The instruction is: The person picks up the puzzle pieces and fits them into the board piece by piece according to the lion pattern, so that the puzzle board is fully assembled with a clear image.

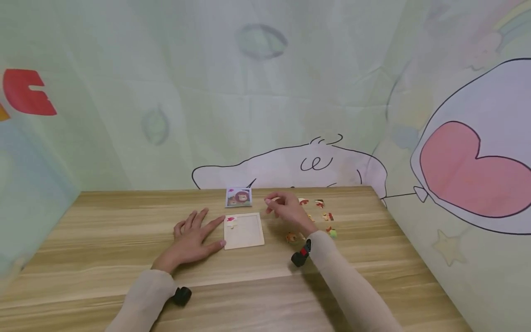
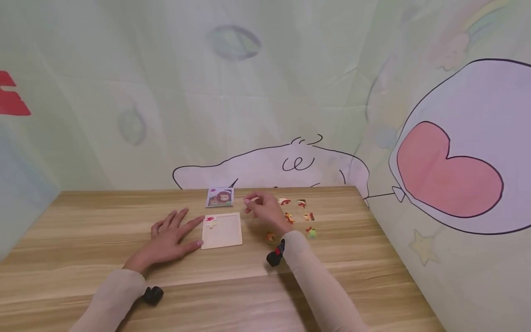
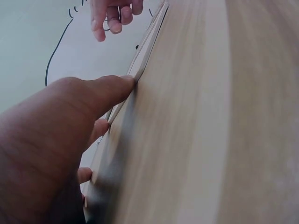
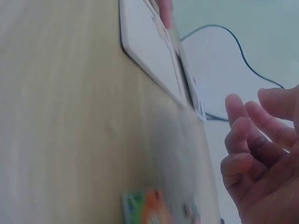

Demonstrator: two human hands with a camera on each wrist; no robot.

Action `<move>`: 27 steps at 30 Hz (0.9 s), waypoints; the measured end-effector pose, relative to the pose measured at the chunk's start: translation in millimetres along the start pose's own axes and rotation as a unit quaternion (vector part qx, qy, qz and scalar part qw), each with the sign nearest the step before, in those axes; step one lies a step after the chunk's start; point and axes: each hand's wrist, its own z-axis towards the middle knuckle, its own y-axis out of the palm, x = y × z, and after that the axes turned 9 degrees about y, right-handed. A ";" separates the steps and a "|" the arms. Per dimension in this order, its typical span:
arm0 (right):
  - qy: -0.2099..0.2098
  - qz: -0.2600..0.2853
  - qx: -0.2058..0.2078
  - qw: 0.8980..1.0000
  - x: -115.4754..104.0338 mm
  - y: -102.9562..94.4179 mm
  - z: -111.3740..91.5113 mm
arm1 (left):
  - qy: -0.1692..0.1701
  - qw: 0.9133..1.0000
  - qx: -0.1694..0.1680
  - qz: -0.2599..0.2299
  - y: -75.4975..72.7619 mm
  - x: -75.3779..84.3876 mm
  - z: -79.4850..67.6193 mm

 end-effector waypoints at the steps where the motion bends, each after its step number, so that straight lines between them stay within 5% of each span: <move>1: 0.002 -0.002 0.004 1.000 0.5 -3.2 -0.4 | -0.001 1.000 0.000 -0.001 -0.1 0.1 -0.1; 27: -0.001 -0.065 0.012 0.998 29.5 -61.9 -0.5 | 0.016 1.000 0.009 -0.008 5.6 -9.9 1.6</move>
